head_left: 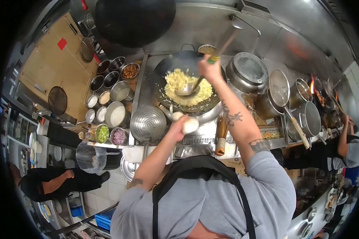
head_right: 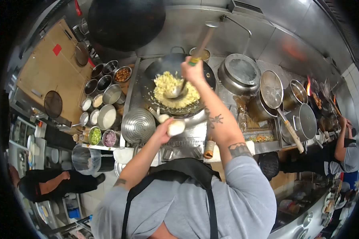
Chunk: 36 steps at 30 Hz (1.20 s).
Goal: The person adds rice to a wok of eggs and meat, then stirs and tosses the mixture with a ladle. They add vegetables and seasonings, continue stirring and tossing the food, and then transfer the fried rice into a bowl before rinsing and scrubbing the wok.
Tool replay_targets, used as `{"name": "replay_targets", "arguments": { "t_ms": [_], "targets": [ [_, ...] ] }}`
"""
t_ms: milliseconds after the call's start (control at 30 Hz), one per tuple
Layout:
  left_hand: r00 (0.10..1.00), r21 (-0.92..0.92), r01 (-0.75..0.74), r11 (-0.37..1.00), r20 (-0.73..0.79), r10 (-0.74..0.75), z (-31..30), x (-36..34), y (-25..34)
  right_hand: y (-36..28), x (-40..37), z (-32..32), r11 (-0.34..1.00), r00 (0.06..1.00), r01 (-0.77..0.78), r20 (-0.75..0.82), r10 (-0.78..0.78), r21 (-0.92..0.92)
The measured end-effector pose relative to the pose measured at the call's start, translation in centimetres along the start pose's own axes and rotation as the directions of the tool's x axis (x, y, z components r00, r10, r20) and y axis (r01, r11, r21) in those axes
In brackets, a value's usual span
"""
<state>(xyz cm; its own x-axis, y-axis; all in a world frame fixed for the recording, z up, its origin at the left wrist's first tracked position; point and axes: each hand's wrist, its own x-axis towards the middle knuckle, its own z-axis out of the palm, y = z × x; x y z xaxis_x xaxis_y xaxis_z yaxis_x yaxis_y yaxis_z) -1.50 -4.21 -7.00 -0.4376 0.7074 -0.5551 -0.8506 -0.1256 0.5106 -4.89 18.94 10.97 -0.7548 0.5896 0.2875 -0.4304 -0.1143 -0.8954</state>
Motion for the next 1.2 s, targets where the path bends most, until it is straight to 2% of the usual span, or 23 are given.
{"name": "replay_targets", "arguments": {
  "t_ms": [33, 167, 200, 300, 400, 433, 467, 500, 533, 567, 633, 667, 700, 733, 833, 900, 933, 1000, 1067, 1100, 1133, 1167, 1200],
  "targets": [
    [0.999, -0.062, 0.009, 0.998, 0.046, -0.006, -1.8, -1.2, -0.3, -1.4, 0.4, -1.7, 0.997, 0.995, 0.037, -0.088, -0.043, -0.067],
    [0.994, -0.327, -0.003, 0.945, 0.102, 0.039, -7.9, -12.5, -0.7, -9.0, 2.4, -6.6, 0.986, 0.950, 0.163, -0.275, -0.149, 0.026],
    [0.987, -0.388, 0.025, 0.921, 0.154, 0.039, -8.1, -15.4, -0.4, -9.0, 2.8, -8.6, 0.973, 0.965, 0.166, -0.230, -0.126, 0.164],
    [0.976, -0.474, 0.000, 0.880, 0.191, 0.103, -9.6, -18.0, -0.3, -2.4, 2.1, -7.8, 0.970, 0.890, 0.227, -0.422, -0.170, 0.090],
    [0.979, -0.474, -0.099, 0.875, 0.109, 0.170, -9.9, -16.8, -0.3, -0.8, 2.0, -1.4, 0.977, 0.958, -0.016, -0.276, 0.075, 0.212],
    [0.979, -0.462, -0.135, 0.877, 0.074, 0.189, -9.9, -16.0, 0.1, -2.9, 1.1, 1.4, 0.998, 0.998, 0.027, -0.046, -0.030, -0.055],
    [0.981, -0.426, -0.130, 0.895, 0.074, 0.178, -10.1, -15.4, 0.2, -3.2, 0.4, 3.8, 0.983, 0.987, 0.159, 0.042, -0.156, -0.093],
    [0.982, -0.394, -0.128, 0.910, 0.075, 0.171, -10.4, -14.7, 0.2, -4.2, -1.6, 6.2, 0.984, 0.985, 0.146, 0.110, -0.135, -0.101],
    [0.983, -0.364, -0.128, 0.923, 0.074, 0.165, -10.8, -14.2, 0.1, -2.7, -2.5, 6.5, 0.923, 0.912, 0.350, 0.282, -0.298, -0.158],
    [0.985, -0.333, -0.128, 0.934, 0.071, 0.160, -11.1, -13.9, 0.1, -0.9, -3.3, 6.4, 0.940, 0.871, 0.327, 0.418, -0.259, -0.097],
    [0.987, -0.325, -0.124, 0.937, 0.053, 0.149, -11.5, -14.3, -0.5, 0.5, -0.9, 3.4, 0.854, 0.925, 0.340, 0.302, -0.230, -0.393],
    [0.989, -0.321, -0.119, 0.939, 0.050, 0.143, -11.4, -14.7, -0.6, 0.1, 2.0, 1.2, 0.952, 0.995, 0.064, 0.097, -0.036, -0.299],
    [0.990, -0.316, -0.115, 0.942, 0.045, 0.136, -11.5, -15.1, -0.7, -2.4, 3.3, -0.5, 0.989, 1.000, -0.010, 0.000, 0.010, -0.146],
    [0.987, -0.340, -0.142, 0.930, 0.018, 0.157, -12.1, -15.7, -0.9, -3.1, 5.1, -3.1, 0.985, 0.989, 0.077, -0.111, -0.094, -0.154],
    [0.980, -0.433, -0.200, 0.879, -0.090, 0.179, -13.2, -16.7, -2.3, -7.9, 2.2, -4.9, 0.986, 0.942, 0.144, -0.293, -0.162, -0.082],
    [0.970, -0.510, -0.223, 0.831, -0.205, 0.134, -13.2, -17.0, -3.0, -3.6, 0.2, -6.0, 0.986, 0.964, 0.167, -0.203, -0.169, -0.027],
    [0.962, -0.507, -0.235, 0.830, -0.244, 0.123, -13.1, -16.9, -3.1, -1.9, -0.3, -6.4, 0.989, 0.998, 0.061, -0.013, -0.060, 0.131],
    [0.986, -0.427, -0.166, 0.889, -0.079, 0.146, -12.4, -16.7, -2.6, -2.4, -1.1, -5.2, 0.986, 0.997, 0.074, -0.007, -0.074, 0.152],
    [0.970, -0.351, -0.108, 0.930, 0.168, 0.176, -10.4, -16.3, -1.1, -7.5, -2.8, -2.4, 0.993, 0.997, 0.070, 0.031, -0.073, 0.092],
    [0.958, -0.354, -0.107, 0.929, 0.212, 0.191, -9.4, -16.4, -0.7, -8.7, -4.5, -1.6, 0.998, 0.997, 0.042, 0.068, -0.045, 0.045],
    [0.945, -0.356, -0.108, 0.928, 0.252, 0.206, -8.6, -16.5, -0.3, -8.2, -5.2, -1.8, 0.994, 0.975, 0.111, 0.196, -0.107, -0.014],
    [0.931, -0.354, -0.107, 0.929, 0.294, 0.219, -8.1, -16.4, 0.0, -6.3, -5.2, -2.2, 0.999, 0.942, -0.047, 0.334, 0.036, 0.026],
    [0.957, -0.349, -0.122, 0.929, 0.205, 0.203, -8.6, -16.0, -0.3, -3.9, -4.4, -3.1, 0.999, 0.952, -0.032, 0.303, 0.038, -0.022]
  ]
}}
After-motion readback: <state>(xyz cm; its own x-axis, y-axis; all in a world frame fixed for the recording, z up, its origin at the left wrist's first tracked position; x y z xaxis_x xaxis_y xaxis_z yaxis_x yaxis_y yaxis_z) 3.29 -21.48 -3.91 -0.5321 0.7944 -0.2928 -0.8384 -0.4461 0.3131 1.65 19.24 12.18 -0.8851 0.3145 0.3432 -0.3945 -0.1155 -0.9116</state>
